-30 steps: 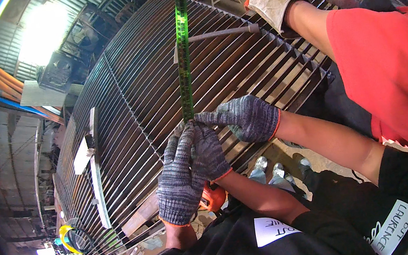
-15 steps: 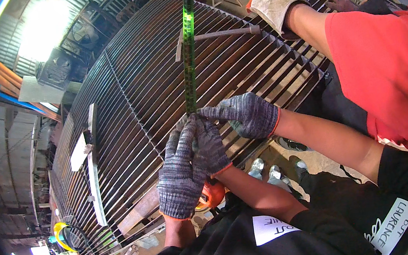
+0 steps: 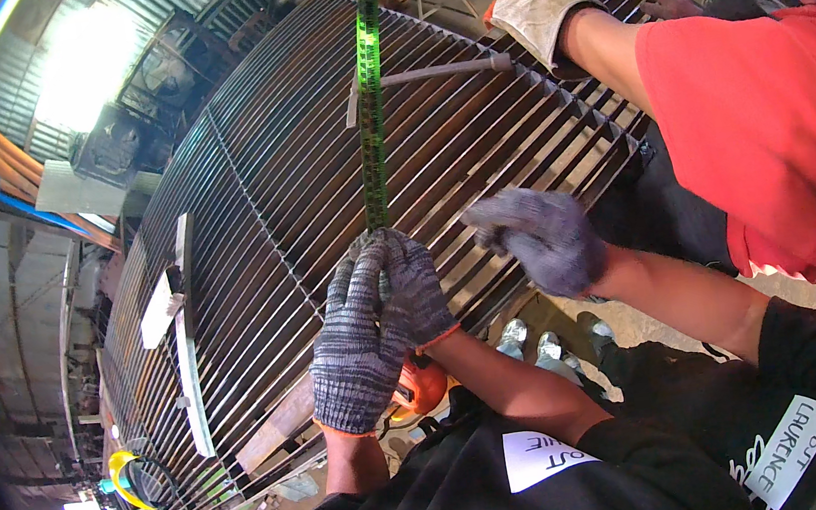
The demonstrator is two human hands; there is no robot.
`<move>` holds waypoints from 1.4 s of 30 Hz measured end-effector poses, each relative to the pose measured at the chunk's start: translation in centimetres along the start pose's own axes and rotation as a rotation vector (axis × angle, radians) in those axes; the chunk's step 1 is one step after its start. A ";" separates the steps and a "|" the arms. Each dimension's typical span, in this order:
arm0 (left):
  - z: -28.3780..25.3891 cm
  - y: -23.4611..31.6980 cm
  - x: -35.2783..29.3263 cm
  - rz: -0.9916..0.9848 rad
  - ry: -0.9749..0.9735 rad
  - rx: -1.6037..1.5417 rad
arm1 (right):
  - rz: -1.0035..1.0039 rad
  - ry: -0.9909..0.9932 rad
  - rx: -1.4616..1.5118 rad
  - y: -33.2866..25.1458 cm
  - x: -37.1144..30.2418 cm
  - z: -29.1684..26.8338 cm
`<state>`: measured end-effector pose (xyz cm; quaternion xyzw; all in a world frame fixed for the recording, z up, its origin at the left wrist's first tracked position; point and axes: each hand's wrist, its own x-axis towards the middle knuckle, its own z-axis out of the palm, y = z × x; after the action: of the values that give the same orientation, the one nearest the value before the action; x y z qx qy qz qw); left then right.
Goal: The person measures a metal bar with a tape measure, marks it, and then uses an angle grinder to cut the bar. The person repeats the measuring and cutting process on another metal bar.
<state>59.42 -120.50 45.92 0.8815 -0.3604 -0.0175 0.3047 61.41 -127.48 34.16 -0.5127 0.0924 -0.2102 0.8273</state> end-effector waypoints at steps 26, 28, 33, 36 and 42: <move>-2.4 0.6 5.0 0.143 -0.295 0.493 | -0.044 -0.065 0.337 4.4 2.8 -0.4; -2.9 2.9 5.2 0.032 -0.360 0.593 | -0.066 -0.108 0.373 5.3 2.9 0.6; -4.3 -0.3 3.5 0.019 -0.318 0.661 | -0.344 0.017 -0.152 5.0 1.8 2.1; -3.4 -0.7 4.2 0.018 -0.340 0.587 | -0.059 -0.168 0.437 5.6 2.2 -1.5; -2.5 -0.3 5.0 0.157 -0.343 0.595 | 0.019 0.121 0.616 4.9 2.4 -0.5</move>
<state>63.90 -122.26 48.69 0.8854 -0.4624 -0.0359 -0.0302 64.63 -127.05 29.77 -0.2235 0.0780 -0.2506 0.9387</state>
